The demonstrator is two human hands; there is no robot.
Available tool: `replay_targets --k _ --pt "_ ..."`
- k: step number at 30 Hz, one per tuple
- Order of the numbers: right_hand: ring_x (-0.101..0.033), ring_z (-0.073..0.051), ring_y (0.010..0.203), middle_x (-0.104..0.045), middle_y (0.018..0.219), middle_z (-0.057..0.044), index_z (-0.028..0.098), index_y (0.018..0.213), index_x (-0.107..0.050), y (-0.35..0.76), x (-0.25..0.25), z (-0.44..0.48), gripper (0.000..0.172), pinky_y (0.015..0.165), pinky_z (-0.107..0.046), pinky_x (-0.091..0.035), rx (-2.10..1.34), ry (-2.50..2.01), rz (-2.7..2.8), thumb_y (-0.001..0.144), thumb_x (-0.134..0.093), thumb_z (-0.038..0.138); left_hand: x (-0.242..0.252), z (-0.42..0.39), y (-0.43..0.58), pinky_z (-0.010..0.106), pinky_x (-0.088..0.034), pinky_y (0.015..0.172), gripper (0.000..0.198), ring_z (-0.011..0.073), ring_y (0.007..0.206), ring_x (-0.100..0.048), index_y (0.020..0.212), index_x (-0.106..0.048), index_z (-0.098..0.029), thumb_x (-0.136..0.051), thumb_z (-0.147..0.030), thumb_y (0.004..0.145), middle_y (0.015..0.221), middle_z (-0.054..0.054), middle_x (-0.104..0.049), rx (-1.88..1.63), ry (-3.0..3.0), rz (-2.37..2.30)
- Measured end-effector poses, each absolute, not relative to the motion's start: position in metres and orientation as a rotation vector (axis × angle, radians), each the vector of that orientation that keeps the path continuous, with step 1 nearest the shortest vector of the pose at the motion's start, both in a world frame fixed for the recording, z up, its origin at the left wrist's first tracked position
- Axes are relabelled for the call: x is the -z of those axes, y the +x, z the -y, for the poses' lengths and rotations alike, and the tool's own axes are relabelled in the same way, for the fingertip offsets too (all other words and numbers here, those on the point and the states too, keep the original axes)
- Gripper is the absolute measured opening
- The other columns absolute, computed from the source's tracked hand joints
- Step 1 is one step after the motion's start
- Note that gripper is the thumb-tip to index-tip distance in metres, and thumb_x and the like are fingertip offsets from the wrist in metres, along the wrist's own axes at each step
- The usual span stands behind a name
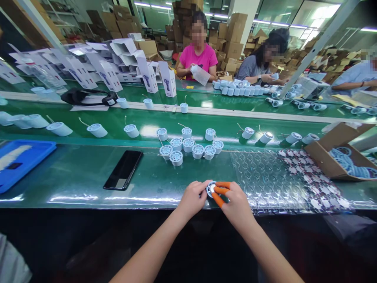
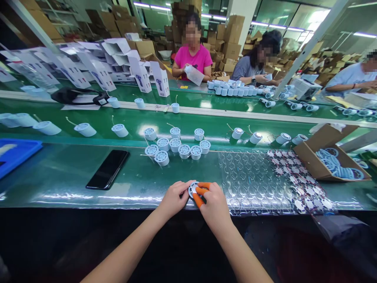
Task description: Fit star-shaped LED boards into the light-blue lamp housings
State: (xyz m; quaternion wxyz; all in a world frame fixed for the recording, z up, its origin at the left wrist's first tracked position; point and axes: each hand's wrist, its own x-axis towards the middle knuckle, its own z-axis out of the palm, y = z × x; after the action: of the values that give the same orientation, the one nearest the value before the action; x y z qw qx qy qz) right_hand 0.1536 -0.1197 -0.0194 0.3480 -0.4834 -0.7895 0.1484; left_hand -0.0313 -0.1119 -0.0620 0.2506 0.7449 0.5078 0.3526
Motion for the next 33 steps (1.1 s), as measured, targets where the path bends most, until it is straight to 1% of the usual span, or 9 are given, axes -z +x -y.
replay_targets --k 8,12,17,22,24,26,27,30,33 --pt "-0.064 -0.024 0.083 -0.066 0.091 -0.01 0.02 0.098 -0.075 0.152 0.017 0.118 0.015 0.071 -0.039 -0.056 -0.279 -1.347 2.131 0.092 -0.062 0.025 0.067 0.112 -0.032 0.028 -0.046 0.072 0.047 0.0166 0.072 -0.058 0.127 -0.067 -0.024 -0.047 -0.006 0.089 0.076 0.002 -0.067 -0.978 2.037 -1.38" --pt "-0.055 -0.024 0.075 -0.057 0.078 -0.009 0.019 0.079 -0.071 0.152 0.008 0.11 0.018 0.063 -0.036 -0.048 -0.183 -1.356 2.364 0.09 -0.059 0.012 0.068 0.112 -0.031 0.029 -0.047 0.074 0.045 0.0172 0.073 -0.059 0.127 -0.068 -0.023 -0.048 -0.007 0.089 0.079 0.003 -0.068 -0.995 2.028 -1.371" --pt "-0.051 -0.024 0.075 -0.053 0.076 -0.008 0.02 0.08 -0.068 0.144 0.004 0.111 0.024 0.063 -0.035 -0.044 -0.069 -1.353 2.378 0.088 -0.052 0.004 0.063 0.113 -0.031 0.03 -0.045 0.074 0.045 0.0173 0.072 -0.058 0.126 -0.068 -0.023 -0.047 -0.007 0.089 0.079 0.004 -0.068 -1.009 2.007 -1.395" --pt "-0.052 -0.026 0.079 -0.055 0.079 -0.01 0.017 0.086 -0.069 0.141 0.008 0.114 0.025 0.067 -0.039 -0.047 -0.113 -1.403 2.349 0.086 -0.049 0.002 0.042 0.116 -0.034 0.031 -0.045 0.075 0.056 0.0204 0.079 -0.059 0.136 -0.057 -0.025 -0.063 -0.016 0.081 0.083 0.001 -0.067 -0.807 2.001 -1.248" --pt "-0.055 -0.026 0.083 -0.058 0.084 -0.01 0.017 0.092 -0.071 0.147 0.011 0.114 0.025 0.072 -0.041 -0.05 -0.23 -1.378 2.299 0.089 -0.05 0.004 0.036 0.117 -0.031 0.034 -0.045 0.08 0.062 0.023 0.086 -0.061 0.133 -0.057 -0.026 -0.074 -0.022 0.074 0.095 0.002 -0.069 -0.761 1.972 -1.274" --pt "-0.059 -0.027 0.094 -0.062 0.097 -0.011 0.019 0.105 -0.071 0.154 0.013 0.114 0.022 0.083 -0.045 -0.053 -0.437 -1.337 2.183 0.09 -0.056 0.011 0.034 0.119 -0.026 0.036 -0.045 0.084 0.053 0.0246 0.092 -0.061 0.124 -0.061 -0.026 -0.076 -0.023 0.073 0.103 0.003 -0.069 -0.788 1.921 -1.357" --pt "-0.061 -0.028 0.102 -0.063 0.108 -0.012 0.021 0.116 -0.068 0.157 0.013 0.115 0.027 0.089 -0.046 -0.054 -0.553 -1.32 2.08 0.089 -0.062 0.016 0.034 0.12 -0.023 0.037 -0.045 0.085 0.047 0.0248 0.094 -0.061 0.121 -0.061 -0.026 -0.074 -0.02 0.075 0.105 0.004 -0.069 -0.825 1.903 -1.377" --pt "-0.055 -0.03 0.127 -0.052 0.143 -0.011 0.031 0.144 -0.046 0.162 0.008 0.126 0.073 0.103 -0.049 -0.051 -0.901 -1.226 1.665 0.079 -0.079 0.029 0.034 0.126 -0.017 0.036 -0.047 0.084 0.048 0.0233 0.096 -0.058 0.127 -0.058 -0.026 -0.068 -0.016 0.082 0.104 0.006 -0.064 -1.021 1.937 -1.27" --pt "-0.052 -0.029 0.136 -0.047 0.152 -0.009 0.037 0.153 -0.03 0.157 -0.005 0.145 0.092 0.108 -0.048 -0.049 -1.242 -1.027 1.333 0.078 -0.082 0.03 0.028 0.133 -0.013 0.033 -0.049 0.079 0.05 0.0197 0.089 -0.055 0.133 -0.053 -0.03 -0.066 -0.018 0.087 0.097 0.004 -0.055 -1.292 2.008 -1.009"
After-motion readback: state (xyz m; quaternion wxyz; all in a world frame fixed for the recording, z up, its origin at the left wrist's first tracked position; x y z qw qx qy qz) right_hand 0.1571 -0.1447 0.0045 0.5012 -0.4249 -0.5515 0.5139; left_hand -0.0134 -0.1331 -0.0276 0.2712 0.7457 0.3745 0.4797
